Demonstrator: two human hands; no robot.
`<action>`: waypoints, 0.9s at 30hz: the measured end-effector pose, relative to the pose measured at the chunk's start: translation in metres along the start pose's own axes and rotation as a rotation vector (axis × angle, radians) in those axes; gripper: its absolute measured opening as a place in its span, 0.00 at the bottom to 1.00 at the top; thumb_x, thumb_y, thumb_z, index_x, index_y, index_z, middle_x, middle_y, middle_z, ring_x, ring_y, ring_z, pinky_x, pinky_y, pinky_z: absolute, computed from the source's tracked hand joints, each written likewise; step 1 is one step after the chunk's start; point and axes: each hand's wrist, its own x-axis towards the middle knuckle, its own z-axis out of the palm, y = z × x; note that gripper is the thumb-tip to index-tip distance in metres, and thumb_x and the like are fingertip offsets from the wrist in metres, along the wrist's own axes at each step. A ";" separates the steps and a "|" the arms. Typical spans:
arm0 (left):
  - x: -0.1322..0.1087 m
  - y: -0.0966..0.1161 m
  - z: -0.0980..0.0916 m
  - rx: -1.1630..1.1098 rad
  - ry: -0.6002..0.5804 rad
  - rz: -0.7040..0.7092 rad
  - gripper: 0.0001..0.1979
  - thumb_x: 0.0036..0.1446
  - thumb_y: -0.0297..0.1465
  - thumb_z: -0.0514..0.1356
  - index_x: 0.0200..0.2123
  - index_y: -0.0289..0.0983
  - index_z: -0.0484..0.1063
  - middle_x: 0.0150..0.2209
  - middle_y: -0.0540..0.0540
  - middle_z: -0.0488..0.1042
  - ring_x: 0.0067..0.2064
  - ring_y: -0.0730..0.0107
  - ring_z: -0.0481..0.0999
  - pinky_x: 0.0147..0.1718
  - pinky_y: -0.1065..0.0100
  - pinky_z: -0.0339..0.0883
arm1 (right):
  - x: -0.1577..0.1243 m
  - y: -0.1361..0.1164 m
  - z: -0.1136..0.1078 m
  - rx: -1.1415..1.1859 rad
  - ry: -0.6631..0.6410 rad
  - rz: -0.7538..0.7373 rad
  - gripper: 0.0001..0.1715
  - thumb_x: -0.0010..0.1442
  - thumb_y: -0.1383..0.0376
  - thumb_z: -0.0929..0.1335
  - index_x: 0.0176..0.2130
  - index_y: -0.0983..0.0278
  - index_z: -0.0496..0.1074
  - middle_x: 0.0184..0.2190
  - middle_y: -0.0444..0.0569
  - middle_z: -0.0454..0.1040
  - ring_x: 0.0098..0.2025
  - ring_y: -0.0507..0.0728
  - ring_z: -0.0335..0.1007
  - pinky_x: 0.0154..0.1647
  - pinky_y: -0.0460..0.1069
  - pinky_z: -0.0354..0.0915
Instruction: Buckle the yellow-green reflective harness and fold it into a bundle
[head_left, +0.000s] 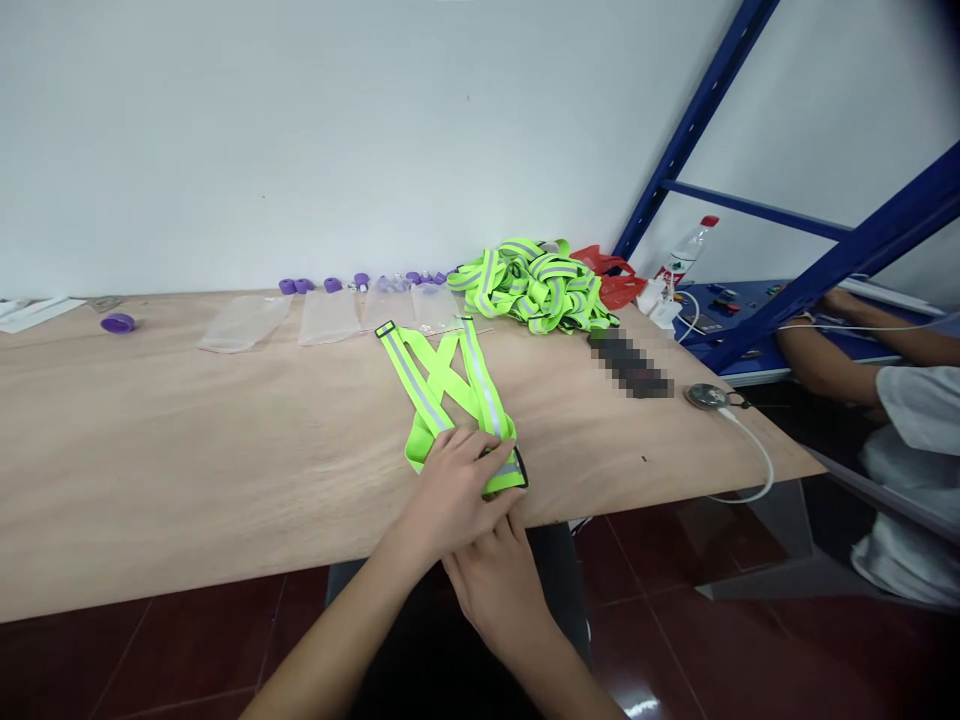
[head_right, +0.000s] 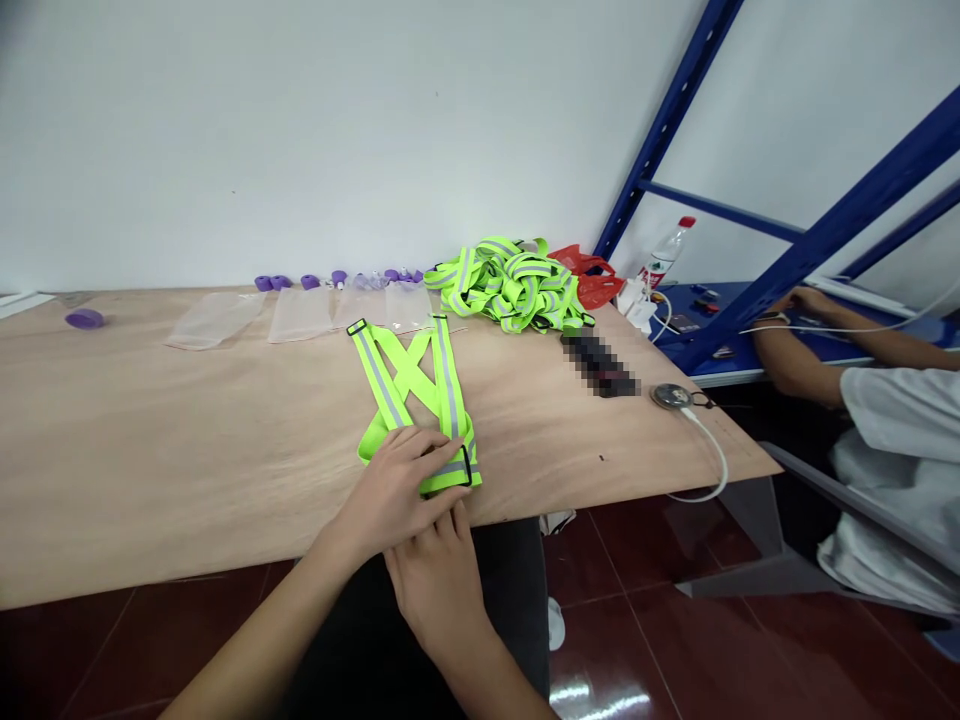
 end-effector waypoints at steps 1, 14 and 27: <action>0.003 0.001 0.001 0.035 -0.050 -0.006 0.20 0.60 0.37 0.64 0.54 0.38 0.75 0.46 0.40 0.77 0.49 0.51 0.73 0.48 0.51 0.67 | 0.000 0.000 0.000 0.009 -0.012 0.001 0.18 0.68 0.65 0.63 0.54 0.61 0.76 0.45 0.56 0.79 0.49 0.69 0.70 0.56 0.68 0.62; 0.017 -0.009 0.008 0.132 -0.240 -0.061 0.21 0.53 0.41 0.70 0.50 0.42 0.79 0.47 0.44 0.73 0.50 0.54 0.71 0.46 0.55 0.66 | -0.008 -0.007 0.002 0.192 -0.057 0.104 0.19 0.64 0.64 0.68 0.54 0.63 0.74 0.51 0.55 0.76 0.55 0.67 0.69 0.63 0.67 0.60; 0.010 -0.015 0.005 0.223 -0.227 -0.056 0.23 0.57 0.43 0.66 0.55 0.48 0.76 0.56 0.43 0.73 0.58 0.47 0.68 0.62 0.41 0.52 | -0.006 0.042 -0.038 0.360 0.297 0.062 0.26 0.63 0.75 0.64 0.58 0.59 0.70 0.45 0.53 0.78 0.50 0.60 0.75 0.50 0.57 0.73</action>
